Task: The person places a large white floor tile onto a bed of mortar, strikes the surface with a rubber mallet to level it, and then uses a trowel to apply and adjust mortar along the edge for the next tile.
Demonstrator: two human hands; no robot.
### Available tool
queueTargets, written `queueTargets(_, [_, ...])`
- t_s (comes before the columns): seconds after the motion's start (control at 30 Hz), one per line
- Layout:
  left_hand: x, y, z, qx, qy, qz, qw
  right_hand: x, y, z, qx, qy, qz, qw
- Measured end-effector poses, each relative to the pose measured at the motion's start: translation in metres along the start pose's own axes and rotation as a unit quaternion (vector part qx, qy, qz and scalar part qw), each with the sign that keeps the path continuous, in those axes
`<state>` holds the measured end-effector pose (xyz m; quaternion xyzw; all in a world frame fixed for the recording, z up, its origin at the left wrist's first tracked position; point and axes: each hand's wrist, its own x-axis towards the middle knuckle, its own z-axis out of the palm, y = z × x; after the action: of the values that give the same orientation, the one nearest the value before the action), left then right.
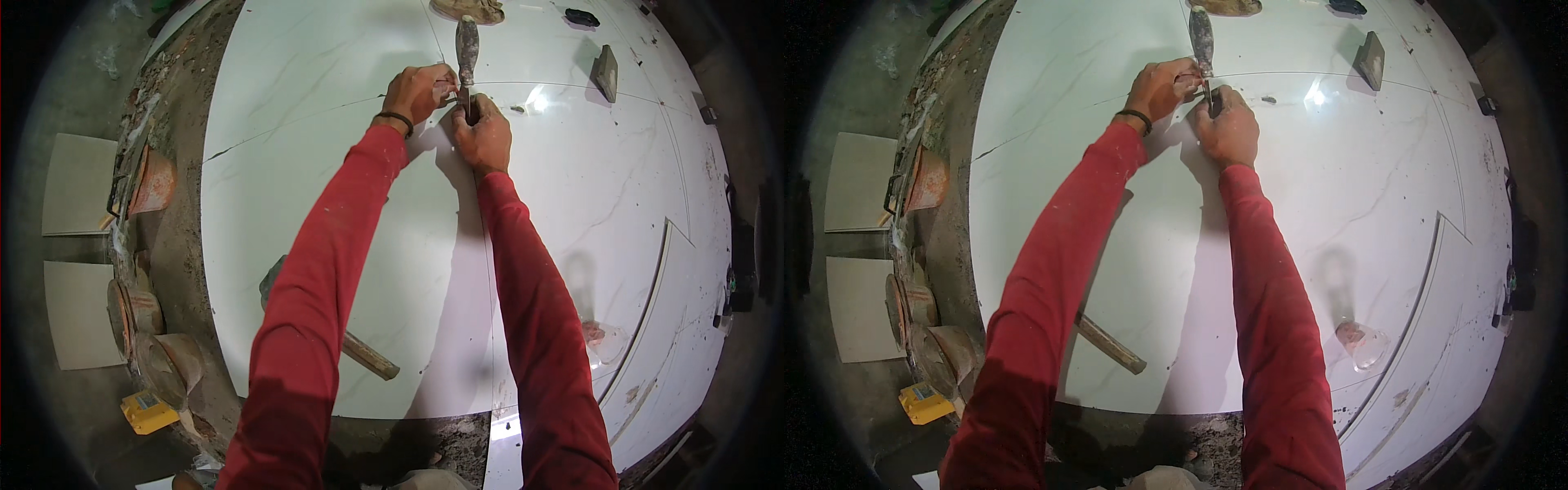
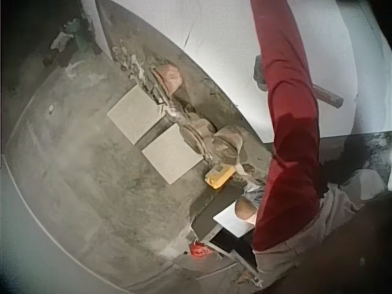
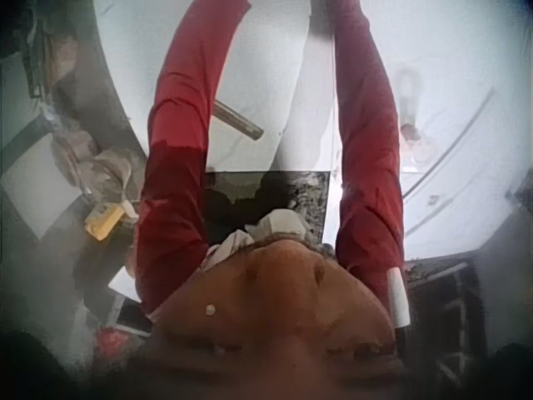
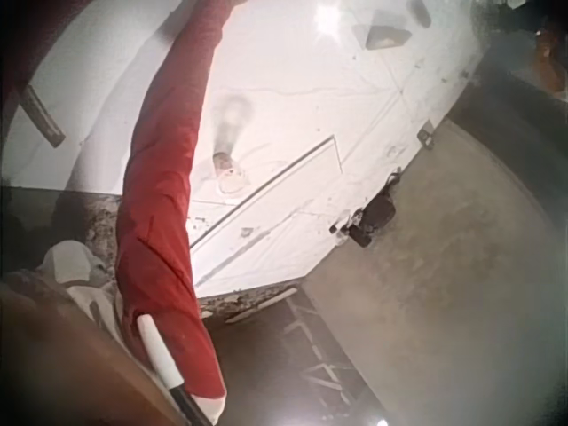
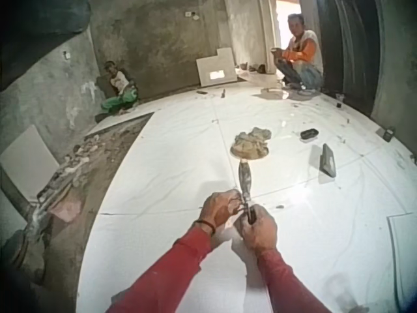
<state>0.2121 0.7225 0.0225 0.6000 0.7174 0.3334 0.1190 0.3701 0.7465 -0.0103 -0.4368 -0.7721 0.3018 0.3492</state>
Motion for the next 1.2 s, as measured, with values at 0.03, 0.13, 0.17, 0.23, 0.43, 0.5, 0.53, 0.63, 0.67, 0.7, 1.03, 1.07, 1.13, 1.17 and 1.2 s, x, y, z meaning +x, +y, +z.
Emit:
queueTargets(0.03, [0.002,-0.001,-0.006,0.034,-0.012,0.008,0.999,0.0,-0.003,0.001,-0.004,-0.002,0.008,1.0])
queueTargets(0.13, [0.003,-0.006,-0.018,0.066,-0.021,0.07,0.995,-0.001,-0.012,0.001,0.005,-0.005,0.016,1.0])
queueTargets(0.17, [0.004,-0.01,-0.021,0.068,-0.02,0.068,0.995,-0.002,-0.014,0.002,0.015,-0.004,0.017,1.0])
queueTargets(0.23, [0.006,-0.014,-0.024,0.118,-0.021,0.158,0.98,-0.002,-0.015,0.003,0.023,-0.005,0.014,1.0])
queueTargets(0.43, [0.013,-0.016,-0.028,0.168,-0.064,0.218,0.959,-0.001,-0.014,0.003,0.0,-0.009,0.018,1.0])
queueTargets(0.5, [0.014,-0.019,-0.03,0.171,-0.063,0.226,0.957,0.0,-0.015,0.004,0.005,-0.006,0.021,1.0])
queueTargets(0.53, [0.014,-0.02,-0.031,0.17,-0.062,0.237,0.955,-0.001,-0.016,0.004,0.013,-0.005,0.022,1.0])
queueTargets(0.63, [0.013,-0.02,-0.034,0.17,-0.064,0.25,0.951,-0.001,-0.015,0.004,0.019,-0.004,0.026,0.999])
queueTargets(0.67, [0.014,-0.018,-0.033,0.169,-0.063,0.25,0.951,-0.002,-0.014,0.004,0.019,-0.003,0.028,0.999])
queueTargets(0.7, [0.014,-0.015,-0.03,0.179,-0.07,0.233,0.953,-0.001,-0.013,0.004,0.017,-0.004,0.028,0.999])
queueTargets(1.03, [0.021,-0.025,-0.026,0.259,-0.086,0.275,0.922,0.0,-0.013,0.003,0.009,0.002,0.023,1.0])
queueTargets(1.07, [0.02,-0.025,-0.025,0.259,-0.086,0.276,0.922,0.0,-0.013,0.004,0.006,0.0,0.019,1.0])
queueTargets(1.13, [0.018,-0.025,-0.022,0.273,-0.066,0.277,0.919,0.0,-0.012,0.005,0.006,-0.001,0.022,1.0])
queueTargets(1.17, [0.017,-0.025,-0.021,0.27,-0.066,0.277,0.92,0.0,-0.011,0.005,0.006,-0.002,0.025,1.0])
queueTargets(1.2, [0.017,-0.025,-0.02,0.27,-0.073,0.271,0.921,0.0,-0.009,0.006,0.004,-0.003,0.026,1.0])
